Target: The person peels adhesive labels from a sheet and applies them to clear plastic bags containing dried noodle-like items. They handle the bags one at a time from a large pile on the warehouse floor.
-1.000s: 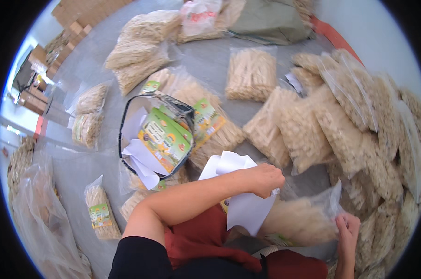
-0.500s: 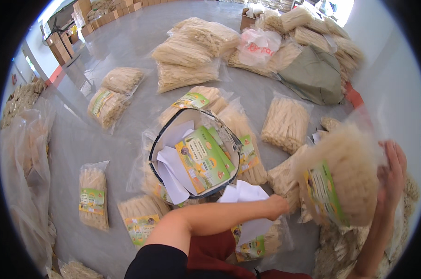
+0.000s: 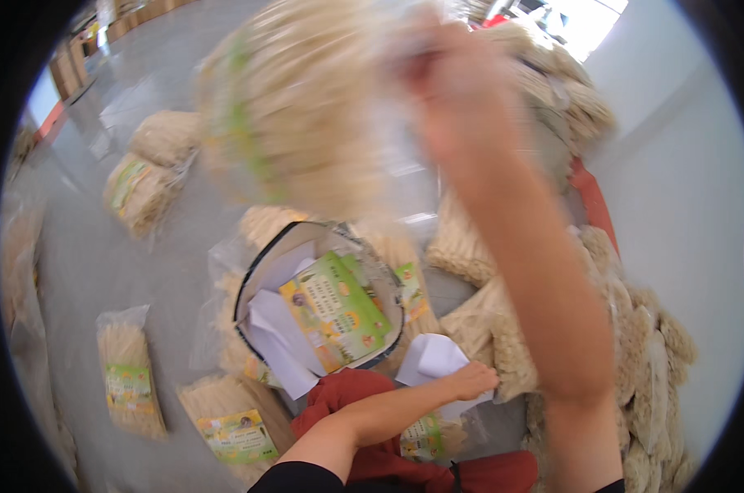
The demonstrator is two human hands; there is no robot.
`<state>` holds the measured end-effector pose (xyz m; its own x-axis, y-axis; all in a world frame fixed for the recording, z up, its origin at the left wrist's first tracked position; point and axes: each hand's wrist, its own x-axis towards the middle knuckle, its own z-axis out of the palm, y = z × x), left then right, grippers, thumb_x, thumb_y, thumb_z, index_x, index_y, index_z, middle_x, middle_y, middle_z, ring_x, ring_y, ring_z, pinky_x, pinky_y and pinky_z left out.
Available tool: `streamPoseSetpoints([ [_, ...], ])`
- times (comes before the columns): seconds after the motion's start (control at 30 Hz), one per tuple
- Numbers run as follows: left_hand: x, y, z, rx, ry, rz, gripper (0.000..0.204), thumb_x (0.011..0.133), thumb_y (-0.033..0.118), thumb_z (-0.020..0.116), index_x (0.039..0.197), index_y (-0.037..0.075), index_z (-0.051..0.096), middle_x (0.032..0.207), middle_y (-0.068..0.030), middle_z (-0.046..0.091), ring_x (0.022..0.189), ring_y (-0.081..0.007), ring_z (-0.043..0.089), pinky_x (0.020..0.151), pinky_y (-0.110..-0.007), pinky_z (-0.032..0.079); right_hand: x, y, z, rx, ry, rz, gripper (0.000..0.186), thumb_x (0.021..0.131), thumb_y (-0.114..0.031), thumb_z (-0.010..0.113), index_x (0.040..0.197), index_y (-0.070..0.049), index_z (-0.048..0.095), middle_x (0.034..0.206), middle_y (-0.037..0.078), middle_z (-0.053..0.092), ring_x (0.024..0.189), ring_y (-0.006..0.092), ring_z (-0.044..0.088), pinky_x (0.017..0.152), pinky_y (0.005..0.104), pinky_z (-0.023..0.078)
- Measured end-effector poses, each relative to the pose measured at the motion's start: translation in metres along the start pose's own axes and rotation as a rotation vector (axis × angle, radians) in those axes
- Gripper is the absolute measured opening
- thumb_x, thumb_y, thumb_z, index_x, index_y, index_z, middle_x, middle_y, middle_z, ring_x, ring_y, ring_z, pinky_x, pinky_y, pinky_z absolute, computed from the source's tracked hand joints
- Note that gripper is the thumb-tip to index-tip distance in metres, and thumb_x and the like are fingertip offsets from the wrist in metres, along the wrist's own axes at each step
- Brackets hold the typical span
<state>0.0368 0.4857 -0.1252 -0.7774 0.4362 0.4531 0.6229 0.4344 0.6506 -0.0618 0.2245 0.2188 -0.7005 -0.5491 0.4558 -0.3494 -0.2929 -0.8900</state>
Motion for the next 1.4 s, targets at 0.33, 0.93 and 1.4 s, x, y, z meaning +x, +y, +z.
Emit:
streamPoseSetpoints([
  [0.33, 0.014, -0.013, 0.001, -0.154, 0.13, -0.022, 0.012, 0.073, 0.008, 0.057, 0.084, 0.005, 0.056, 0.078, -0.0155, 0.057, 0.077, -0.0366, 0.057, 0.068, -0.045, 0.044, -0.153, 0.141, -0.017, 0.053, -0.01, 0.392, 0.012, 0.092, -0.005, 0.047, 0.098, 0.0, 0.055, 0.083, 0.008, 0.064, 0.07, 0.014, 0.062, 0.062, 0.0255, 0.05],
  [0.93, 0.031, 0.004, -0.021, -0.978, -0.199, -0.759, 0.013, 0.062, -0.009, 0.049, 0.059, 0.002, 0.043, 0.058, -0.0011, 0.051, 0.056, -0.0099, 0.043, 0.053, -0.027, 0.035, -0.381, 0.244, -0.358, -1.158, -0.639, 0.842, 0.02, 0.079, -0.013, 0.056, 0.088, 0.005, 0.058, 0.09, 0.021, 0.062, 0.088, 0.0323, 0.062, 0.075, 0.0397, 0.049],
  [1.4, 0.002, 0.057, -0.131, -0.453, 0.121, -0.91, 0.009, 0.061, -0.009, 0.048, 0.062, 0.0, 0.048, 0.057, -0.0077, 0.052, 0.056, -0.0143, 0.05, 0.053, -0.027, 0.039, -0.266, 0.36, -0.473, -1.656, 0.082, 0.623, 0.043, 0.08, -0.011, 0.051, 0.12, 0.004, 0.046, 0.126, 0.024, 0.046, 0.12, 0.0385, 0.041, 0.1, 0.0486, 0.033],
])
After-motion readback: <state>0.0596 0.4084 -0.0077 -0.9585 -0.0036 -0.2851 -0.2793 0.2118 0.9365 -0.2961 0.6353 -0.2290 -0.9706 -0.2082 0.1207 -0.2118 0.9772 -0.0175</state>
